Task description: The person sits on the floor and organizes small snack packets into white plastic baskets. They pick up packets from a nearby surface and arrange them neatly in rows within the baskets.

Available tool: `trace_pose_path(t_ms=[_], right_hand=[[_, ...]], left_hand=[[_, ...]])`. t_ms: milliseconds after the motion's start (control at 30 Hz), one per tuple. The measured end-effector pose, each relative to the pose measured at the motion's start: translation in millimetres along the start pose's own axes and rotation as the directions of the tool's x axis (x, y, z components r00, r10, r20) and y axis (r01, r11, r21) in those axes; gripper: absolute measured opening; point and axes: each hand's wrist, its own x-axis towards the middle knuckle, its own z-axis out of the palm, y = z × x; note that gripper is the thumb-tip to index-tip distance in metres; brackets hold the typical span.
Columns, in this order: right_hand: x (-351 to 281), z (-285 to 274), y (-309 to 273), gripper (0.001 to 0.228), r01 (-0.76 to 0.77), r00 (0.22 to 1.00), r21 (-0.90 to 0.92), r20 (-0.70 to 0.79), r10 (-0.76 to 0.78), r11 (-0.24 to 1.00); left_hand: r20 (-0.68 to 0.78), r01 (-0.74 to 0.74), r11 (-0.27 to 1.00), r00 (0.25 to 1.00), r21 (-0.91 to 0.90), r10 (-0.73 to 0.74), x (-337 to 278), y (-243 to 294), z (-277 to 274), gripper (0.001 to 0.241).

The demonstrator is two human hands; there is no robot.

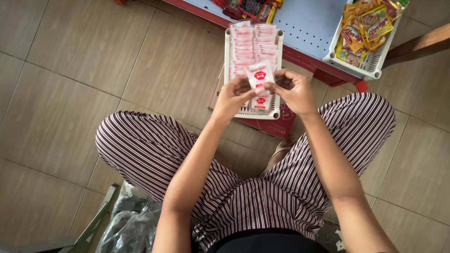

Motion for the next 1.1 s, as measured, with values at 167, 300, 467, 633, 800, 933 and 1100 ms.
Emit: trace_pose_path(t_ms=[167,300,467,633,800,933,1100], right_hand=[[-10,-1,-6,0.021,0.093,0.991,-0.323,-0.058,-0.118,0.942],[-13,-6,-12,0.022,0.336,0.931,-0.496,0.044,-0.363,0.801],[-16,-15,-12,0.026,0.168,0.985,-0.418,0.111,-0.134,0.893],[-15,-11,-3,0.034,0.051,0.995,-0.455,0.095,-0.008,0.889],[-13,16,16,0.030,-0.289,0.938,-0.507,0.021,0.347,0.812],[-15,46,47,0.023,-0.055,0.975,-0.647,0.128,0.179,0.761],[-15,60,82,0.028,0.151,0.988,-0.515,0.114,-0.108,0.844]], left_hand=[[0.000,-0.007,0.998,1.000,0.059,0.007,2,-8,2,0.034],[-0.106,0.028,0.884,0.994,0.466,0.024,0,-4,0,0.031],[-0.027,-0.057,0.826,0.996,0.561,0.087,-6,6,4,0.035],[-0.070,-0.137,0.846,0.977,0.516,0.201,-6,12,-2,0.035],[-0.301,-0.007,0.886,0.939,0.464,0.165,1,20,-17,0.031],[-0.273,-0.117,0.943,0.940,0.311,0.207,3,17,-24,0.036],[-0.294,-0.057,0.961,0.946,0.269,0.138,3,11,-27,0.037]])
